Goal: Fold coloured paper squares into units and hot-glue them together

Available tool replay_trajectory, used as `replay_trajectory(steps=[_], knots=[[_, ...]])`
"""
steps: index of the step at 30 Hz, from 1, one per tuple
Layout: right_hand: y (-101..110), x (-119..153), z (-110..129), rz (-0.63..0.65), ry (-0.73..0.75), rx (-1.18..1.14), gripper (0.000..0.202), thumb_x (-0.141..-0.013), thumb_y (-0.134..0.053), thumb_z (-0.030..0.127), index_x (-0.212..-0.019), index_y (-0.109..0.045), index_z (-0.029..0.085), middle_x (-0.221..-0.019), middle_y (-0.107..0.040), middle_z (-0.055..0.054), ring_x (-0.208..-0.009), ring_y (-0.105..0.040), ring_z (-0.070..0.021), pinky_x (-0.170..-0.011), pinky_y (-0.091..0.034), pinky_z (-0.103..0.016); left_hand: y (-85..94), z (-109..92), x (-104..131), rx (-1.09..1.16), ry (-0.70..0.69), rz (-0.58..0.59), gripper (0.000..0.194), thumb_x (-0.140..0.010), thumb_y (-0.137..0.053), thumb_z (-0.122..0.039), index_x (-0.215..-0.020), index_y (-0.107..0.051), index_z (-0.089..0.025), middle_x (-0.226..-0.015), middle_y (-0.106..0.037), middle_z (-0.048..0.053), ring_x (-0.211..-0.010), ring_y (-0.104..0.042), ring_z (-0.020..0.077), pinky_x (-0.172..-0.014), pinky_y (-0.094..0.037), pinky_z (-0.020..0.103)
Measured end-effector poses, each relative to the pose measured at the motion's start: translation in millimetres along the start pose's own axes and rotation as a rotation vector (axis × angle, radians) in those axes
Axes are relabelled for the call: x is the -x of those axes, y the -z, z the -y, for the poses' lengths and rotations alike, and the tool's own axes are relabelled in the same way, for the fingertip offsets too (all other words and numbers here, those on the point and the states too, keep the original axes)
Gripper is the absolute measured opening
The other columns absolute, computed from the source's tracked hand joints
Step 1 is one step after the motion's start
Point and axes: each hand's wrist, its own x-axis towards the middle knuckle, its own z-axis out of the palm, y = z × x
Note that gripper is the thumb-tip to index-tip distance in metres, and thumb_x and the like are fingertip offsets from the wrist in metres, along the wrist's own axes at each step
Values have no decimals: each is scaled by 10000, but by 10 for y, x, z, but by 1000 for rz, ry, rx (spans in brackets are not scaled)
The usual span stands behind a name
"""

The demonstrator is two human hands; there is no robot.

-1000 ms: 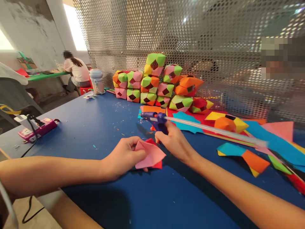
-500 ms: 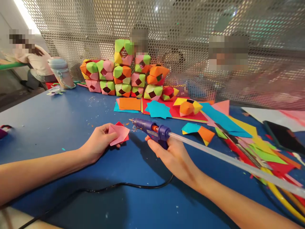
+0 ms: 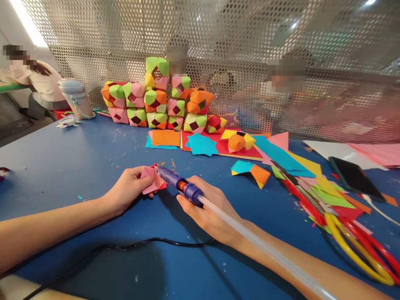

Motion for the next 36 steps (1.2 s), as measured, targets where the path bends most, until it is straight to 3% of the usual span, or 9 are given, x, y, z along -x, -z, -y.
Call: replay_trajectory(steps=[3, 6, 11, 15, 22, 31, 36], knots=[[-10, 10, -9, -19, -37, -30, 171, -859, -513, 360, -872, -555, 194, -758, -609, -16, -651, -586, -143, -587, -458, -241, 0, 6, 8, 2, -3, -25, 216, -663, -429, -99, -750, -621, -142, -658, -654, 11, -498, -547, 81, -486, -430, 186], [-35, 3, -4, -99, -191, -122, 204, -837, -545, 395, -883, -555, 197, -778, -612, -17, -688, -583, -153, -627, -465, -257, -35, 10, 41, 31, 8, -78, 227, -683, -431, -111, -796, -626, -142, -661, -656, 10, -517, -559, 90, -513, -440, 198], [-87, -72, 92, -103, -341, -383, 234, -819, -565, 414, -844, -542, 182, -716, -573, 1, -651, -549, -141, -645, -469, -274, -216, -48, 183, 29, 16, -64, 204, -704, -445, -129, -806, -621, -144, -594, -629, -4, -556, -564, 105, -502, -396, 182], [-112, -85, 136, -154, -315, -456, 199, -782, -620, 358, -811, -548, 174, -706, -561, 15, -656, -535, -125, -643, -469, -246, -316, -89, 255, -39, 12, -26, 190, -705, -449, -136, -796, -614, -157, -622, -647, -6, -579, -577, 114, -501, -388, 184], [-105, -59, 162, -215, -257, -321, 128, -779, -587, 287, -780, -606, 161, -703, -603, 3, -652, -559, -132, -633, -479, -241, -322, -109, 257, -51, 44, 18, 228, -684, -436, -118, -811, -618, -169, -551, -603, -46, -522, -569, 97, -482, -389, 172], [-99, -58, 138, -227, -262, -213, 125, -787, -566, 272, -746, -612, 163, -683, -604, 0, -647, -557, -136, -631, -478, -243, -319, -61, 249, -77, -16, 10, 167, -667, -452, -116, -707, -606, -168, -522, -520, -54, -477, -459, 76, -452, -360, 170], [-112, -66, 128, -186, -260, -272, 152, -793, -570, 313, -755, -597, 168, -693, -597, -2, -650, -548, -138, -634, -478, -250, -321, -57, 254, -102, -21, -22, 132, -678, -454, -123, -678, -577, -169, -538, -488, -62, -484, -416, 68, -441, -326, 165]])
